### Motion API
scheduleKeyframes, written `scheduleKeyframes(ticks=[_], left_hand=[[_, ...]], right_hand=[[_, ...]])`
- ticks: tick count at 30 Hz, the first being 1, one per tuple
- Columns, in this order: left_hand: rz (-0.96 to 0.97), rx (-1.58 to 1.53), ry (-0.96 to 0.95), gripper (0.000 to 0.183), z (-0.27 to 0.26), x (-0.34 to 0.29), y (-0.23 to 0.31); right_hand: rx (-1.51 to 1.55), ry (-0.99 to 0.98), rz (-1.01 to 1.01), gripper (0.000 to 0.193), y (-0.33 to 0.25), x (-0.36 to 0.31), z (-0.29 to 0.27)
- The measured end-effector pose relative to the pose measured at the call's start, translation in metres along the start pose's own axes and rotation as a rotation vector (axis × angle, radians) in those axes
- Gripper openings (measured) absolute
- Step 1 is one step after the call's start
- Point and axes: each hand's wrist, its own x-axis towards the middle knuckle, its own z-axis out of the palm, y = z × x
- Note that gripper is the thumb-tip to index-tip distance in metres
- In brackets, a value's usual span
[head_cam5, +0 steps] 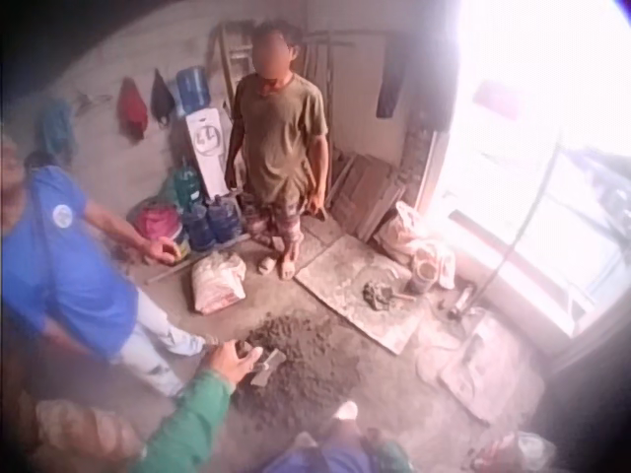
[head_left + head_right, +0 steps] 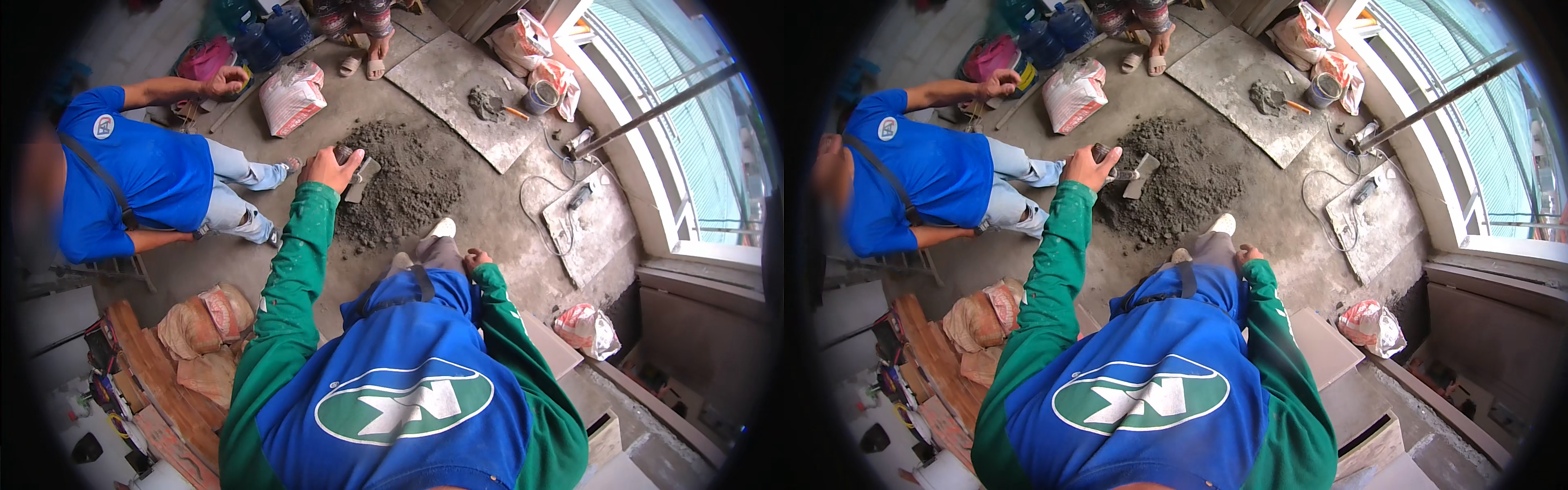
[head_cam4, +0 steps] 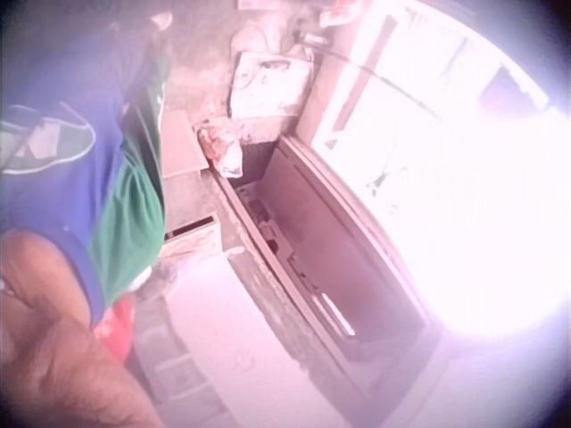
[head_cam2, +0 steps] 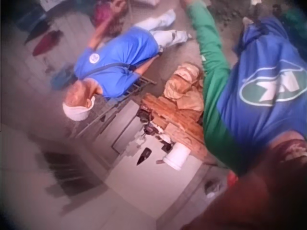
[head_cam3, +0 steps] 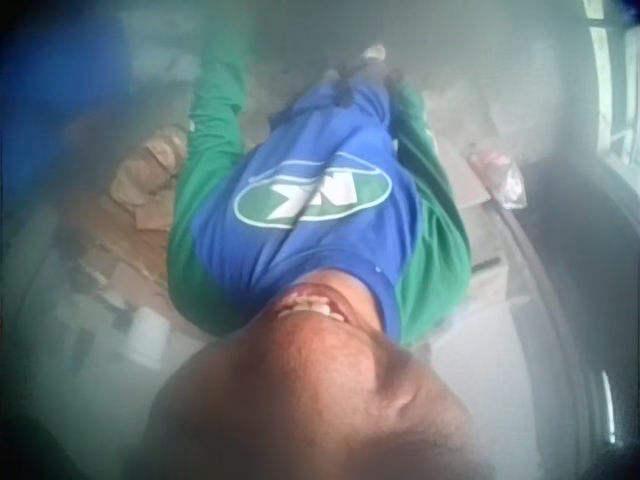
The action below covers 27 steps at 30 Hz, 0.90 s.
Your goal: The person mixes a pile of concrete on the floor using a shovel and then spreads the mixture onto the stair treads. Other workers are present in the background.
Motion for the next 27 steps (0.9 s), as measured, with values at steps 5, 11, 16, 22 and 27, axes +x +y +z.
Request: scheduleKeyframes(ticks=[5, 11, 16, 22, 27], left_hand=[[-0.018, 0.029, -0.069, 0.065, 0.004, -0.016, 0.018], [-0.027, 0.013, -0.038, 0.062, 0.008, -0.025, 0.021], [-0.084, -0.030, -0.122, 0.062, 0.003, -0.006, 0.013], [-0.034, 0.007, -0.091, 0.063, 0.000, 0.012, 0.016], [-0.012, -0.003, -0.045, 0.063, 0.000, 0.022, 0.015]], right_hand=[[0.051, -0.081, 0.181, 0.043, 0.032, 0.002, 0.023], [0.002, -0.193, 0.269, 0.038, 0.090, -0.007, 0.041], [0.004, -0.226, 0.298, 0.044, 0.083, 0.007, 0.039], [0.037, -0.096, 0.162, 0.042, 0.023, 0.021, -0.004], [0.052, -0.116, 0.186, 0.039, -0.019, 0.008, -0.027]])
